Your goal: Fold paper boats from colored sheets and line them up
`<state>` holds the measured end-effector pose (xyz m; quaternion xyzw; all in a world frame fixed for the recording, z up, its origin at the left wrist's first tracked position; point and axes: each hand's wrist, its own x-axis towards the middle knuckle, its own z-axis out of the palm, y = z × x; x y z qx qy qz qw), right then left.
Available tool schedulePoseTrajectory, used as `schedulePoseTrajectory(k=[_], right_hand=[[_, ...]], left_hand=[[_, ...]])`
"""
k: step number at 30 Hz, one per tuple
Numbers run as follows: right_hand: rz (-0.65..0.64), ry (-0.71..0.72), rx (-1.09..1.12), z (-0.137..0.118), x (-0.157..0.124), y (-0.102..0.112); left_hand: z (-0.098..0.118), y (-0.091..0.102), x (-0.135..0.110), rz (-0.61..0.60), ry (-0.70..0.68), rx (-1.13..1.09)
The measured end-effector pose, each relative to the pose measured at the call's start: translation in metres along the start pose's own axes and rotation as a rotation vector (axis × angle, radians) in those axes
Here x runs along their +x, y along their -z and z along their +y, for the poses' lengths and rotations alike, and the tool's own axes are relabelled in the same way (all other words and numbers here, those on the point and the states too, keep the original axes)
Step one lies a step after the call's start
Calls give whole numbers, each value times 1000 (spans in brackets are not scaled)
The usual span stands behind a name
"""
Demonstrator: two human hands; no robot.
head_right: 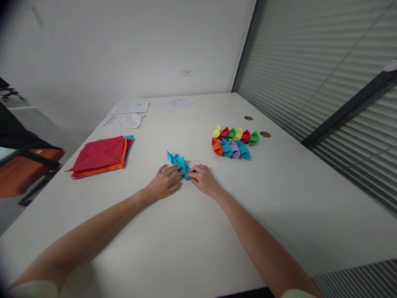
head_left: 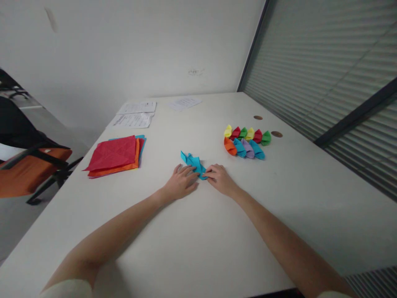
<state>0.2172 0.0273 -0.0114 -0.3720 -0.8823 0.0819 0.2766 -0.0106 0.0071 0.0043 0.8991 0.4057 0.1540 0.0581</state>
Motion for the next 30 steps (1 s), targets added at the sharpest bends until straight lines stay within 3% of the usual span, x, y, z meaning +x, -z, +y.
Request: schedulePoseTrajectory(k=[24, 30], right_hand=[[-34, -29, 13, -2, 0, 1], [63, -109, -41, -5, 0, 6]], left_hand=[[-1, 0, 0, 23, -60, -43], [-2, 0, 0, 66, -75, -22]])
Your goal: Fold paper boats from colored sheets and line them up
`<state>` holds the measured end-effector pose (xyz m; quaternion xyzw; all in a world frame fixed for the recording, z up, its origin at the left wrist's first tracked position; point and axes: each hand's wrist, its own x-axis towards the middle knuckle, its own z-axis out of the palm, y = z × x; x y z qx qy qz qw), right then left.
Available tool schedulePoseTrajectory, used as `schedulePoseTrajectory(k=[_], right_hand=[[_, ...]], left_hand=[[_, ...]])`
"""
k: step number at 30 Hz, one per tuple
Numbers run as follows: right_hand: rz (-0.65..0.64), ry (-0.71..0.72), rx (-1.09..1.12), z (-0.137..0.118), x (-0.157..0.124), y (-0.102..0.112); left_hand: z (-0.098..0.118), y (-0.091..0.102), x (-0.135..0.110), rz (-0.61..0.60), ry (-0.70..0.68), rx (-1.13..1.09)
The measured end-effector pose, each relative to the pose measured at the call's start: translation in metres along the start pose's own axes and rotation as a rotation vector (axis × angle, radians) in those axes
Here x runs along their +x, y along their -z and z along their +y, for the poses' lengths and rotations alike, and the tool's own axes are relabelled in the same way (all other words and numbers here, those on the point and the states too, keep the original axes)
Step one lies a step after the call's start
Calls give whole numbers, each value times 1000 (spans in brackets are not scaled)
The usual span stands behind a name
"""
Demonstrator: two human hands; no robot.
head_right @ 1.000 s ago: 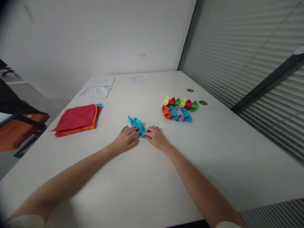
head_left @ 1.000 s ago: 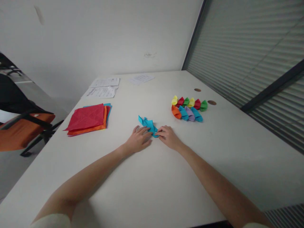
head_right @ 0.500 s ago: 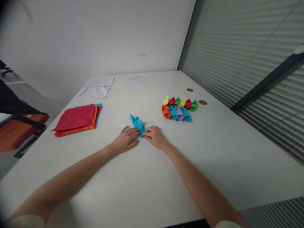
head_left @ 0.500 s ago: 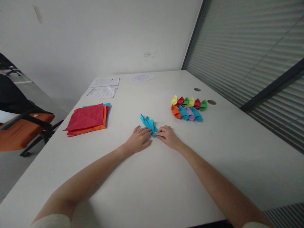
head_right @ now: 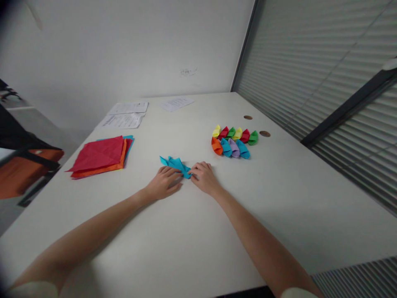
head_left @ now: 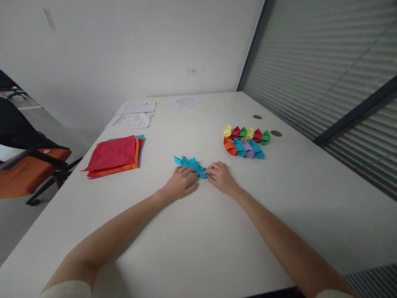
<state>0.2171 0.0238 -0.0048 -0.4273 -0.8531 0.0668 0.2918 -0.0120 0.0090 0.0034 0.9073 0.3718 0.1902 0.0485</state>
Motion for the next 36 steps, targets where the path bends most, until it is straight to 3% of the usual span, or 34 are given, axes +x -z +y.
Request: schedulePoseTrajectory(k=[4, 8, 14, 20, 30, 36], right_hand=[[62, 14, -26, -3, 0, 4], [-33, 101, -51, 0, 0, -1], [-54, 87, -89, 13, -2, -5], [-57, 131, -67, 20, -2, 5], [75, 79, 43, 26, -1, 6], [46, 101, 67, 22, -1, 5]], left_hand=[[0, 0, 1, 21, -3, -4], [-1, -1, 1, 18, -72, -45], [-24, 5, 2, 258, 36, 10], [-46, 13, 2, 53, -40, 20], [-44, 8, 1, 262, 25, 139], [-48, 7, 1, 145, -57, 167]])
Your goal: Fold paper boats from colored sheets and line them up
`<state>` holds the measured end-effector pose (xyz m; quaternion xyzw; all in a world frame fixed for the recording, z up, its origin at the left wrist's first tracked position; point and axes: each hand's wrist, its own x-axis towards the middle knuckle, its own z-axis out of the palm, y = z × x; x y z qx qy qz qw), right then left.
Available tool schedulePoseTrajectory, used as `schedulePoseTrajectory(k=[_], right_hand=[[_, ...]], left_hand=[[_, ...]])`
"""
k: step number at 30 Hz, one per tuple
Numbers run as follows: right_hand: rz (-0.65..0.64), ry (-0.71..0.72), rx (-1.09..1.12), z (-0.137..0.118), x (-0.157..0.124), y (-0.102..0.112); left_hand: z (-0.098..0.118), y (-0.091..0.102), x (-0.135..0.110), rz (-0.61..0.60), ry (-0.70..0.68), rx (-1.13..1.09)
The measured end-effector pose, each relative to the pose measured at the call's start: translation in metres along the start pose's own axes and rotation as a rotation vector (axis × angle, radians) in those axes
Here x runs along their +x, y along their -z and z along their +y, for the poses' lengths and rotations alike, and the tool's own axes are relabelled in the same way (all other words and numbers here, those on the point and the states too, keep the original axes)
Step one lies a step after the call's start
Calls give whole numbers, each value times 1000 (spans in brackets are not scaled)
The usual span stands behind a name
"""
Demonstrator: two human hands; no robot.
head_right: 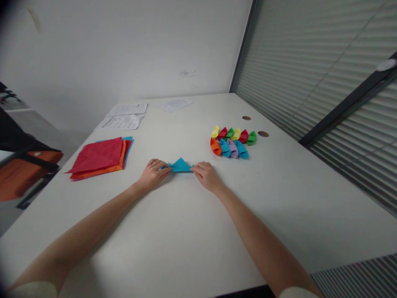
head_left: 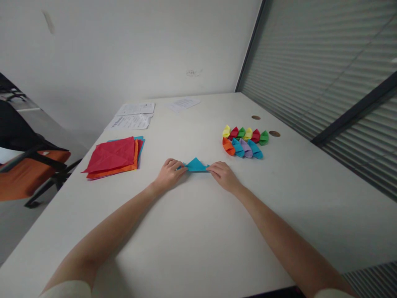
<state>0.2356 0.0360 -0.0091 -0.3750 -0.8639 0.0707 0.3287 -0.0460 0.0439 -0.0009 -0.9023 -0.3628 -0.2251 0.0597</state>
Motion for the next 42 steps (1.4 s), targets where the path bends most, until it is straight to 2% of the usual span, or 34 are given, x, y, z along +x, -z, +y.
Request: schedulePoseTrajectory(k=[5, 18, 26, 34, 38, 42], right_hand=[[-70, -17, -49, -1, -1, -2], [-124, -39, -142, -9, 1, -4], [-120, -129, -170, -16, 2, -9], [-89, -223, -151, -16, 4, -15], [-33, -302, -49, -13, 4, -17], [2, -436, 6, -14, 6, -18]], left_hand=[[0, -4, -1, -30, -37, -40], [8, 0, 6, -128, -53, -123], [20, -1, 12, -129, 134, -134], [25, -9, 12, -73, 322, -279], [22, -13, 12, -25, 414, -372], [19, -15, 13, 16, 420, -409]])
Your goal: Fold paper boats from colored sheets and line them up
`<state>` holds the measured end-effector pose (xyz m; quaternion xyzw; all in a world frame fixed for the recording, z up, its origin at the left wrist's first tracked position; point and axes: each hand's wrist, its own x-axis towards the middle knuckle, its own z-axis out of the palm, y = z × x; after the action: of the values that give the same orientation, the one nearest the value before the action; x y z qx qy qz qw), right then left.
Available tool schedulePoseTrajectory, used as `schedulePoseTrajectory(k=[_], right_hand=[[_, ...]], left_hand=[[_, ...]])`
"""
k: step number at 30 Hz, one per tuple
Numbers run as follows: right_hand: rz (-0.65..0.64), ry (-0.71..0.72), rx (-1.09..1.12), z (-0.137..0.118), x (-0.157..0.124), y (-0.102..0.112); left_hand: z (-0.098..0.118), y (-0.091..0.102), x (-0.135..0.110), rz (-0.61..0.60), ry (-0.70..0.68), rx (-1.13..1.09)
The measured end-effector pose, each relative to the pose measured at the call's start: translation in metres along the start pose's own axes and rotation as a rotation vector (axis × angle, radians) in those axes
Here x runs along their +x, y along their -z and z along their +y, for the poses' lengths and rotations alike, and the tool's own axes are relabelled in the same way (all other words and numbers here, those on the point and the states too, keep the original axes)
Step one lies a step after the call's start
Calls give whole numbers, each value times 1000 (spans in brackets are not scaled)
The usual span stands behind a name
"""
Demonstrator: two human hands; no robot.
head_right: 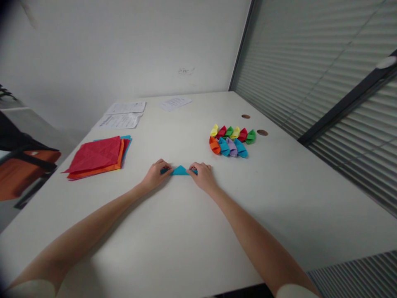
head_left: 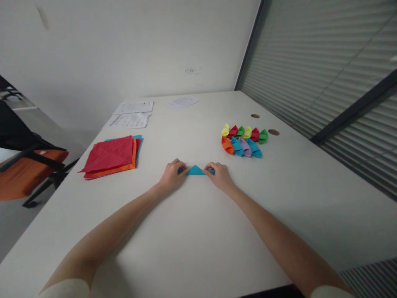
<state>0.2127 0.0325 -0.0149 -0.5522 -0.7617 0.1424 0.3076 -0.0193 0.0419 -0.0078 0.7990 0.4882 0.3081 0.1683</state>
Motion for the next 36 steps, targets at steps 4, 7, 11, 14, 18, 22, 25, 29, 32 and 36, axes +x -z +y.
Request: schedulePoseTrajectory(k=[4, 7, 11, 14, 18, 22, 25, 29, 32, 36], right_hand=[[28, -106, -28, -7, 2, -2], [32, -121, -82, -13, 2, -4], [57, -169, -188, -15, 3, -2], [63, -196, -252, -11, 2, 2], [0, -159, -222, -4, 2, 6], [-43, -77, -186, 2, 1, 7], [-91, -23, -152, 4, 2, 8], [-124, 19, -124, 5, 1, 10], [-117, 35, -93, 6, 0, 10], [-38, 67, 22, 9, 1, 6]], left_hand=[[-3, -2, 1, 25, 10, 11], [-4, -2, 2, 10, 23, 90], [-1, 0, 1, -17, 29, 210], [1, 2, -1, -48, -36, 265], [2, 3, -3, -131, -200, 300], [-1, 3, -2, -165, -256, 308], [-3, 5, -1, -186, -259, 284], [-1, 8, -1, -187, -278, 263], [-1, 9, -2, -169, -292, 254], [-5, 6, -2, -109, -239, 128]])
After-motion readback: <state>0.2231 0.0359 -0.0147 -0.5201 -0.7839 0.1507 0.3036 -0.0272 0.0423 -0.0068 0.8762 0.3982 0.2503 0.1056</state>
